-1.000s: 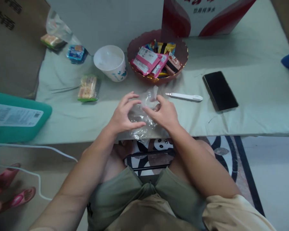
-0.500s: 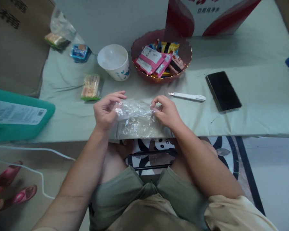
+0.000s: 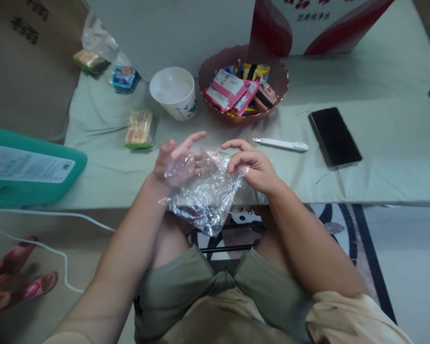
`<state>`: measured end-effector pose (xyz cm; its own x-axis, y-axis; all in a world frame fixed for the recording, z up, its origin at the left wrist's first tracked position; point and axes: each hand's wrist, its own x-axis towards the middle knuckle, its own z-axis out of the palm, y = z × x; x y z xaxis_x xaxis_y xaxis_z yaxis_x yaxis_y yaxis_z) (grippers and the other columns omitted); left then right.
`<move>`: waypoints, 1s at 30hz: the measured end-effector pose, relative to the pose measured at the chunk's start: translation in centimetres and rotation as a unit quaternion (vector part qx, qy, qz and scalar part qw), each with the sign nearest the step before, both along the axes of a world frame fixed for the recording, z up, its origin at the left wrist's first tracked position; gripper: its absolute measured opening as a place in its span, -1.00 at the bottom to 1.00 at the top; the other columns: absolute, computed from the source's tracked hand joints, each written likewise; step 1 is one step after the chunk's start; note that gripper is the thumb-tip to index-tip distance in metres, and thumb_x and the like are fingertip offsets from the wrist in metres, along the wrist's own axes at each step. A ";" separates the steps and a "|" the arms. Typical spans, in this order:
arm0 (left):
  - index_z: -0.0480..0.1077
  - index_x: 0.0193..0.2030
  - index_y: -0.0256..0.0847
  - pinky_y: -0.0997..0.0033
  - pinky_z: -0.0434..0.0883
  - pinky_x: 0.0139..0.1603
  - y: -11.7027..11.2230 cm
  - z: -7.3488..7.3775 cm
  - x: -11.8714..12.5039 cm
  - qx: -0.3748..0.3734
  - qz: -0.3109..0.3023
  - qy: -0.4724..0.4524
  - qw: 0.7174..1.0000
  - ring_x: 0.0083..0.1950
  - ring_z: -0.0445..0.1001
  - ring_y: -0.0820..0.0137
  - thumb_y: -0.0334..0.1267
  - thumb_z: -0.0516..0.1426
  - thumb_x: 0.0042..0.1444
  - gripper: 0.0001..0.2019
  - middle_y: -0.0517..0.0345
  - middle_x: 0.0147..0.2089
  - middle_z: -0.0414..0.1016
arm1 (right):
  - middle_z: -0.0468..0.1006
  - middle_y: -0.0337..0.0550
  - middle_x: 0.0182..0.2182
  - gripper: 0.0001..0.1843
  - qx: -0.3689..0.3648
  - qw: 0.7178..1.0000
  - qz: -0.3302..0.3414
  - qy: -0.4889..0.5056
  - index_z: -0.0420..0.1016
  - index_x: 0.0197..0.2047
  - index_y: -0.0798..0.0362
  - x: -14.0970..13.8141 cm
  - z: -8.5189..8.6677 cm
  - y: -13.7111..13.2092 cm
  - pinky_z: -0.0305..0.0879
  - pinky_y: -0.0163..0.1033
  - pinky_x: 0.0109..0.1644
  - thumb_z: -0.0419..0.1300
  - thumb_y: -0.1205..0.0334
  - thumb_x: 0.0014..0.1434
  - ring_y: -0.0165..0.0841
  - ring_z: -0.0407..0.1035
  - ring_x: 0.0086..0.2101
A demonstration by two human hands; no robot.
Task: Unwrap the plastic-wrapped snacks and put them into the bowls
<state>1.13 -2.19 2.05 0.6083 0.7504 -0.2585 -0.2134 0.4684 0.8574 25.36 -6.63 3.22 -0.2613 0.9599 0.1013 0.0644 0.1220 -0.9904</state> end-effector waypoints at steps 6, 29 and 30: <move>0.24 0.26 0.03 0.42 0.53 -0.31 0.4 -0.7 -0.1 0.121 0.110 0.128 0.978 -0.27 0.67 0.37 -0.25 0.37 -0.08 -0.26 0.11 -0.06 0.63 | 0.47 -0.10 0.13 -0.91 0.019 0.998 0.010 -0.055 0.64 -0.36 -0.09 1.3 -0.1 0.0 0.34 0.10 0.18 0.36 0.13 0.01 -0.05 0.36 0.16; 0.44 -0.09 -0.12 0.46 0.52 -0.44 -0.8 0.7 0.2 0.025 0.086 0.175 0.980 -0.41 0.65 0.36 -0.21 0.22 0.14 -0.80 0.21 -0.41 0.60 | 0.58 -0.22 -0.39 -0.66 -0.158 0.986 -0.053 -0.013 0.36 -0.32 -0.03 -0.7 -1.4 0.4 0.45 -0.14 -0.23 0.38 -0.02 0.02 -0.31 0.49 -0.37; 0.44 -0.10 -0.11 0.50 0.46 -0.52 -0.7 0.6 0.1 0.036 0.085 0.184 0.979 -0.48 0.61 0.38 -0.20 0.22 0.13 -0.81 0.26 -0.49 0.55 | 0.55 -0.27 -0.45 -0.66 -0.165 0.984 -0.061 -0.003 0.34 -0.31 -0.05 -0.7 -1.2 0.4 0.43 -0.17 -0.31 0.37 -0.02 0.03 -0.33 0.47 -0.44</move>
<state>1.24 -2.93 2.61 0.3489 0.8569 -0.3794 0.0465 0.3885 0.9203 24.69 -6.26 1.99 -0.1418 0.9646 -0.2223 0.0651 -0.2150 -0.9744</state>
